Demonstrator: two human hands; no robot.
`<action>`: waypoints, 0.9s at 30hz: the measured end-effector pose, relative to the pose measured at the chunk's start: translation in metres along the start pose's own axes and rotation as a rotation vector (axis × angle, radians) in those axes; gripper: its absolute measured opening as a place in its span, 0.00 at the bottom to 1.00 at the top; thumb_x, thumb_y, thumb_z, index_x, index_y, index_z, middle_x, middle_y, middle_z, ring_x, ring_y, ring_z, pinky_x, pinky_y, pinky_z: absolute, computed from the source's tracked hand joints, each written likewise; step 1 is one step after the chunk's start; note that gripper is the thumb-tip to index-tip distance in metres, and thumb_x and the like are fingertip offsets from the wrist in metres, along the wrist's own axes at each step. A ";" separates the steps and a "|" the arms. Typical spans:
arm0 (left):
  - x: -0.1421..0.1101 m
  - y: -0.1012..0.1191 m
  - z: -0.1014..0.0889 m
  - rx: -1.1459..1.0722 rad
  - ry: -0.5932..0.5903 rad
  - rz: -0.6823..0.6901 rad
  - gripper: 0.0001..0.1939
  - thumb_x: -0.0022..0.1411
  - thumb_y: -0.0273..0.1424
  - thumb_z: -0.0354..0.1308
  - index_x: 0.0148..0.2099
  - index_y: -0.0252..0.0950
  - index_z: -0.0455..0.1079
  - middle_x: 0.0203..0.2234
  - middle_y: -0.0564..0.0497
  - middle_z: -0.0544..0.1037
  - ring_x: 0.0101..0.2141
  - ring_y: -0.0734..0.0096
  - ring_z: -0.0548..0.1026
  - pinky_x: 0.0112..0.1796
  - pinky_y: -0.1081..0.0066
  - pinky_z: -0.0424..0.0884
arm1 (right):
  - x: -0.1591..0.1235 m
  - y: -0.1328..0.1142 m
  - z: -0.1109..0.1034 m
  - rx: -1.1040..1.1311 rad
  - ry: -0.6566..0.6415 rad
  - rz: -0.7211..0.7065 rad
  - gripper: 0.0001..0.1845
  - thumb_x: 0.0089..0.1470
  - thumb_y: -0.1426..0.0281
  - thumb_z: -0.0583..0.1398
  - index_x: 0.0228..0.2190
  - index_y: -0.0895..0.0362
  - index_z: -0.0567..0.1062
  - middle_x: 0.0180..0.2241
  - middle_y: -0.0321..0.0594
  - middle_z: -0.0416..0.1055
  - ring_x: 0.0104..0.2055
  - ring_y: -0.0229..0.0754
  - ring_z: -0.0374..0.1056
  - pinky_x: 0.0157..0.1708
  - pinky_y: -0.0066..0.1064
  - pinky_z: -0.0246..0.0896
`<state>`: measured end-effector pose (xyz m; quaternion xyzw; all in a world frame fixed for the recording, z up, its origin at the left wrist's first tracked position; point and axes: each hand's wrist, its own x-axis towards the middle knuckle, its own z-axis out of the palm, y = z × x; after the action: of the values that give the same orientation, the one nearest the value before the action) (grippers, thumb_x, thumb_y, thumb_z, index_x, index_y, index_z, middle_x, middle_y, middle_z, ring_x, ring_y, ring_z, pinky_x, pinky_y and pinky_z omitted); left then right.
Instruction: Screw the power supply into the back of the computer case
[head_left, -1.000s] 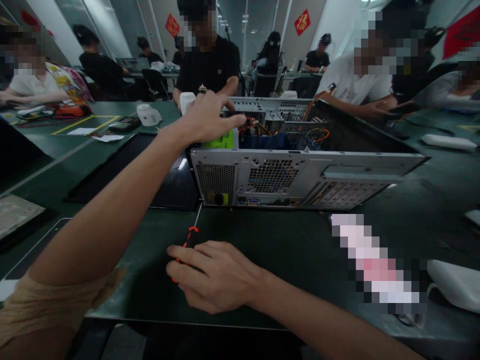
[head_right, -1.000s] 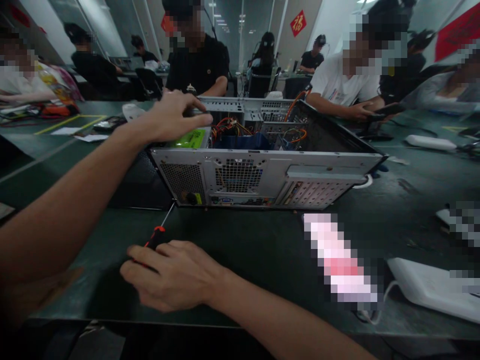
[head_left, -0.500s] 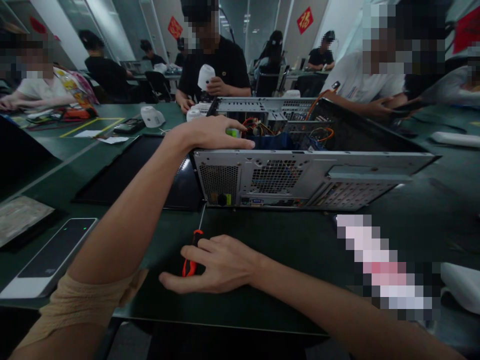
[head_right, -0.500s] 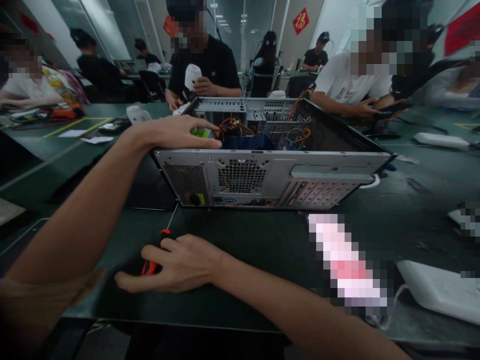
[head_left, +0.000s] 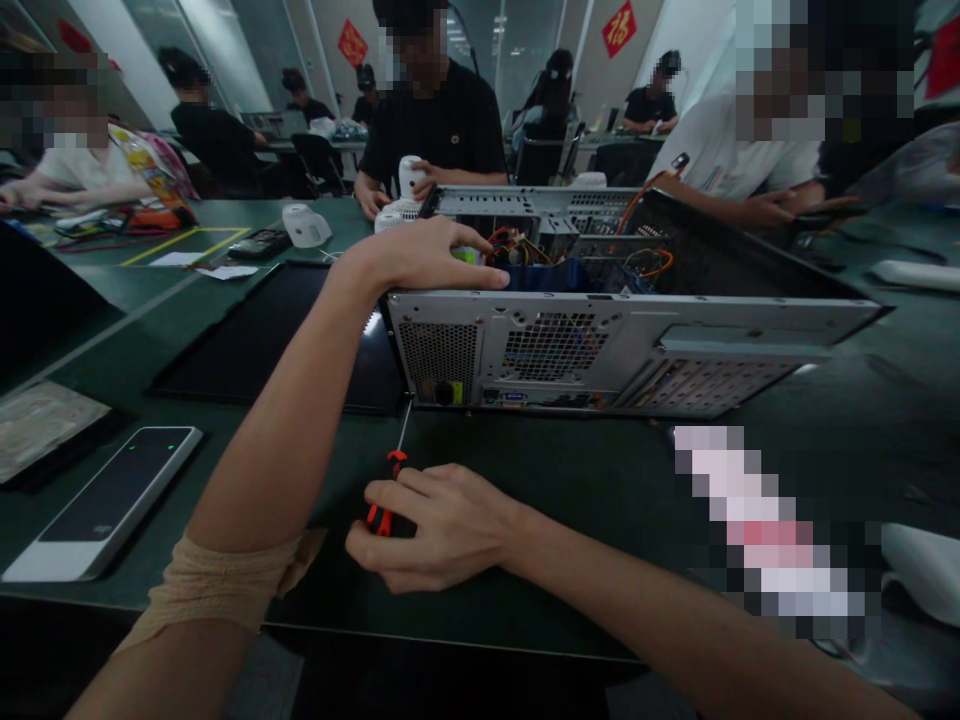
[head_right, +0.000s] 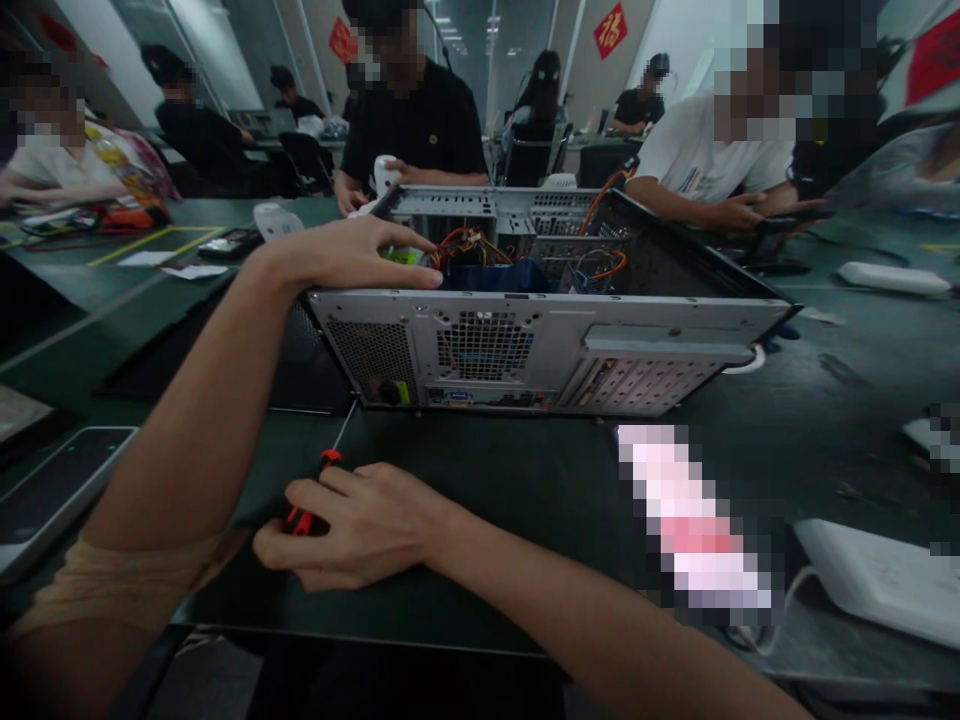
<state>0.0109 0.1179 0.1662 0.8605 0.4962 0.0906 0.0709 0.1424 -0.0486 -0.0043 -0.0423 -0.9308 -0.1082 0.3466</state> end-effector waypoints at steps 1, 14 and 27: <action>0.000 0.000 0.000 -0.002 0.000 0.001 0.44 0.61 0.62 0.57 0.71 0.43 0.70 0.67 0.45 0.72 0.65 0.43 0.69 0.64 0.56 0.61 | 0.000 0.000 0.000 -0.009 0.021 -0.004 0.14 0.71 0.62 0.54 0.51 0.51 0.76 0.44 0.41 0.76 0.34 0.38 0.67 0.29 0.30 0.55; 0.001 -0.002 0.001 0.007 0.018 0.010 0.40 0.61 0.59 0.57 0.70 0.45 0.71 0.64 0.49 0.75 0.63 0.45 0.70 0.63 0.57 0.62 | -0.005 -0.001 0.000 -0.057 -0.009 0.036 0.13 0.74 0.62 0.54 0.53 0.47 0.75 0.41 0.36 0.74 0.32 0.36 0.65 0.27 0.27 0.52; -0.001 -0.002 0.000 -0.044 0.011 -0.005 0.42 0.60 0.59 0.59 0.70 0.43 0.71 0.64 0.46 0.75 0.63 0.43 0.70 0.63 0.56 0.62 | -0.003 -0.001 0.001 -0.026 0.032 0.002 0.13 0.73 0.65 0.54 0.40 0.55 0.76 0.53 0.41 0.76 0.35 0.35 0.67 0.28 0.28 0.56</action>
<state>0.0088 0.1183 0.1658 0.8569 0.4968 0.1061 0.0874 0.1444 -0.0495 -0.0072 -0.0461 -0.9237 -0.1206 0.3608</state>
